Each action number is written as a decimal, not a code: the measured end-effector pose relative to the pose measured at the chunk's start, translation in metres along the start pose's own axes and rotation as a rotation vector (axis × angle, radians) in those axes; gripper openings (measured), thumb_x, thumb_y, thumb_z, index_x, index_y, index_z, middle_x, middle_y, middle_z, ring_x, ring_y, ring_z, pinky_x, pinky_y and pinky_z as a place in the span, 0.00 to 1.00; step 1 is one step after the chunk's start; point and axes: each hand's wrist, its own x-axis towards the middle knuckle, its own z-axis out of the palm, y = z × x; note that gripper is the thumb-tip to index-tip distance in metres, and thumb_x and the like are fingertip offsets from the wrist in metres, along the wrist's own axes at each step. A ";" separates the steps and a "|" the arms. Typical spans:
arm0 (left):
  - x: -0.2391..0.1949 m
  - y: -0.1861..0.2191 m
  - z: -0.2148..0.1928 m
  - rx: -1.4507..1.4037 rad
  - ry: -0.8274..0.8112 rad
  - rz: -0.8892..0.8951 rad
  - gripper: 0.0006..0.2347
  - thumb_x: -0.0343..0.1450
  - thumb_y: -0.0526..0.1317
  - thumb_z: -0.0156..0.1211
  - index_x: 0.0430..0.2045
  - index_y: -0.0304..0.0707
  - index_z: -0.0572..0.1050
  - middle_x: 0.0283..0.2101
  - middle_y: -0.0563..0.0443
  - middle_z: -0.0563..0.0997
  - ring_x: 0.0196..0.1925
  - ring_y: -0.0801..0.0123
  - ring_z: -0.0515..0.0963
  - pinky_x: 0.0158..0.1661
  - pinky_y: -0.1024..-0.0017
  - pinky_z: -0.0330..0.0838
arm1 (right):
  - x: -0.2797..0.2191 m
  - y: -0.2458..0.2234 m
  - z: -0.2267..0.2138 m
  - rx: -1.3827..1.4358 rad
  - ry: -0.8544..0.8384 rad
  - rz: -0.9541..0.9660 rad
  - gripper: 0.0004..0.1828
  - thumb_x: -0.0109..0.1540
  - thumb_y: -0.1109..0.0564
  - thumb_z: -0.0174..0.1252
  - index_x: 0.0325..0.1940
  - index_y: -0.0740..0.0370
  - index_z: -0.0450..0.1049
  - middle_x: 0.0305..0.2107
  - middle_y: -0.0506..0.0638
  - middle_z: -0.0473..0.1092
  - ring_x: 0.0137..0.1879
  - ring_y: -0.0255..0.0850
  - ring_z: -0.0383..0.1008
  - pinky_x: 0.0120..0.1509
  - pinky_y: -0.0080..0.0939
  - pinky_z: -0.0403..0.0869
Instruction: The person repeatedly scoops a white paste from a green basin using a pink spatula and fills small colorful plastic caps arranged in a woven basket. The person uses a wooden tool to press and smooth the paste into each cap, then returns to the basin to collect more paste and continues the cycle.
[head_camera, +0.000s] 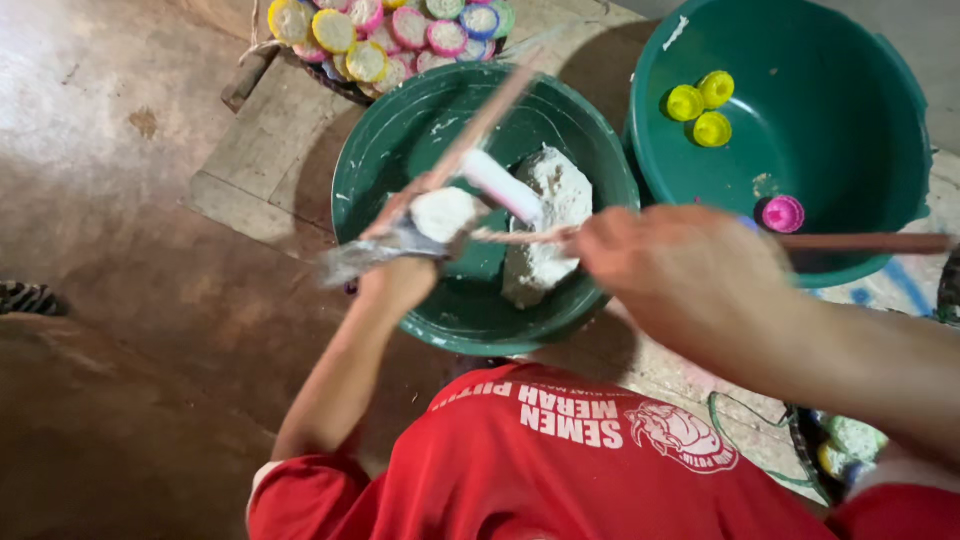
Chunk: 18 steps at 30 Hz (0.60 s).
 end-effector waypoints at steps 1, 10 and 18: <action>0.003 -0.004 -0.002 -0.208 0.012 -0.043 0.15 0.73 0.44 0.65 0.55 0.51 0.78 0.56 0.50 0.81 0.55 0.63 0.81 0.54 0.64 0.77 | -0.004 0.006 -0.010 -0.025 0.065 0.005 0.16 0.64 0.55 0.53 0.56 0.56 0.74 0.31 0.47 0.73 0.29 0.38 0.78 0.28 0.41 0.76; 0.007 0.019 -0.003 -0.179 0.040 0.314 0.24 0.62 0.45 0.69 0.51 0.36 0.74 0.51 0.41 0.80 0.50 0.56 0.80 0.48 0.63 0.76 | 0.020 -0.007 -0.090 -0.031 0.305 -0.250 0.16 0.57 0.54 0.56 0.50 0.52 0.76 0.28 0.41 0.70 0.34 0.37 0.76 0.32 0.40 0.73; 0.011 0.007 0.001 -0.044 -0.034 0.329 0.11 0.72 0.45 0.68 0.41 0.50 0.71 0.40 0.55 0.79 0.46 0.64 0.80 0.50 0.67 0.77 | -0.007 0.029 -0.032 -0.243 0.251 -0.134 0.18 0.57 0.55 0.57 0.51 0.51 0.77 0.26 0.40 0.69 0.32 0.37 0.75 0.32 0.37 0.72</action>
